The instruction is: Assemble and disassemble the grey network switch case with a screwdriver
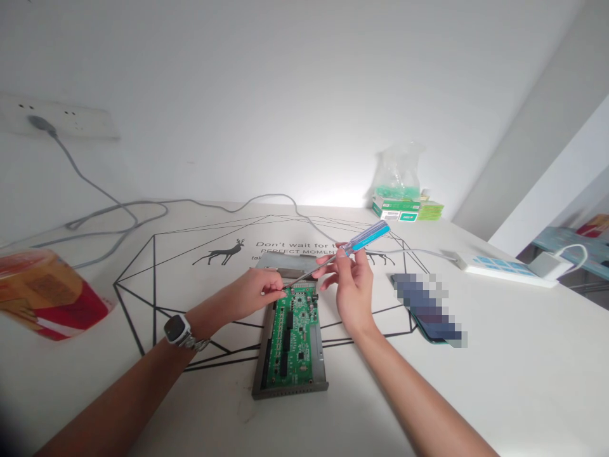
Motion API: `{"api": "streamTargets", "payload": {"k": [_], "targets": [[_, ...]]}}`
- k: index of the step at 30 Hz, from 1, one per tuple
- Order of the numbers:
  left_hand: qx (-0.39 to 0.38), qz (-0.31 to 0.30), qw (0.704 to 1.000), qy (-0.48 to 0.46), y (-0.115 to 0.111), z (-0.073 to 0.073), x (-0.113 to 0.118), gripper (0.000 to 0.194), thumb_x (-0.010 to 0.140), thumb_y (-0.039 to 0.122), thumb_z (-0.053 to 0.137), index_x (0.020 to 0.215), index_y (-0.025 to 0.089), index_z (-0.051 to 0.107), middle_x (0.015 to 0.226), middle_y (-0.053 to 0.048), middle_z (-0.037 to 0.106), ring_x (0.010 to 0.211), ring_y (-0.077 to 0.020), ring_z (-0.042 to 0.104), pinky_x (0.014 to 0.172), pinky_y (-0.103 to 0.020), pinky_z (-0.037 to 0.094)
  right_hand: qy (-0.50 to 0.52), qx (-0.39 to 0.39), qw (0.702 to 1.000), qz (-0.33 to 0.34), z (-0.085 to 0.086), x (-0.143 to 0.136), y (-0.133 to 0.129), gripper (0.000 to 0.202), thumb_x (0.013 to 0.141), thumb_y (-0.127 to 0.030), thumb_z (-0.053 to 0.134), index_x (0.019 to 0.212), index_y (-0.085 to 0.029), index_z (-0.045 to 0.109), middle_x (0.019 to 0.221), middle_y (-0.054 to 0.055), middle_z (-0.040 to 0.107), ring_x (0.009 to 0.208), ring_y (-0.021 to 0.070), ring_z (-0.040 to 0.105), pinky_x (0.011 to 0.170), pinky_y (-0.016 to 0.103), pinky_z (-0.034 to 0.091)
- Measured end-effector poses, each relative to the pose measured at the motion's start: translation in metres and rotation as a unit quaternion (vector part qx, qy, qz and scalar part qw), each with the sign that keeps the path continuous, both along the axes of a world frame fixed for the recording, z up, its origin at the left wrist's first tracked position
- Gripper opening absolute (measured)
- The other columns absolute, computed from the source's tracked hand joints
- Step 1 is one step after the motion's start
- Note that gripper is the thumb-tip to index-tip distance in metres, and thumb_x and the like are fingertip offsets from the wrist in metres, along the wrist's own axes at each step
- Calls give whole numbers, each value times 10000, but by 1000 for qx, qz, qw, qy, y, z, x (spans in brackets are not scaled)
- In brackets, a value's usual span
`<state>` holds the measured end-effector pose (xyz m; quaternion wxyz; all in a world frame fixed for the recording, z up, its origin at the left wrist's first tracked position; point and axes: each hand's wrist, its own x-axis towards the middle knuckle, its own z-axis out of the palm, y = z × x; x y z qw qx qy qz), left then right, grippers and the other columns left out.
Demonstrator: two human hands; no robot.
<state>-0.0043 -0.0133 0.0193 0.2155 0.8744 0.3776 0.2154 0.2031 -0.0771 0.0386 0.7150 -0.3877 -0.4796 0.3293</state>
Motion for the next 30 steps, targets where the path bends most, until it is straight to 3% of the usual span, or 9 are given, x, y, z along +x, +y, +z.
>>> {"api": "streamTargets", "payload": {"k": [16,30], "targets": [[19,12,999,26,-6,6,2,237,852,242,599,637,189,514,672,16,569,612,-134,491,591,-262,340,-14,2,1000,0,0,-2,-1,372,915,-595,603,1014,-243,535,796,23,727,582,165,680,460,258,516],[84,88,989,84,-18,4,17,277,867,209,576,630,194,433,731,-2,573,620,-145,466,574,-278,255,-18,15,999,-22,3,-4,-2,344,893,-542,669,996,-242,534,755,7,730,559,165,687,456,261,541]]}}
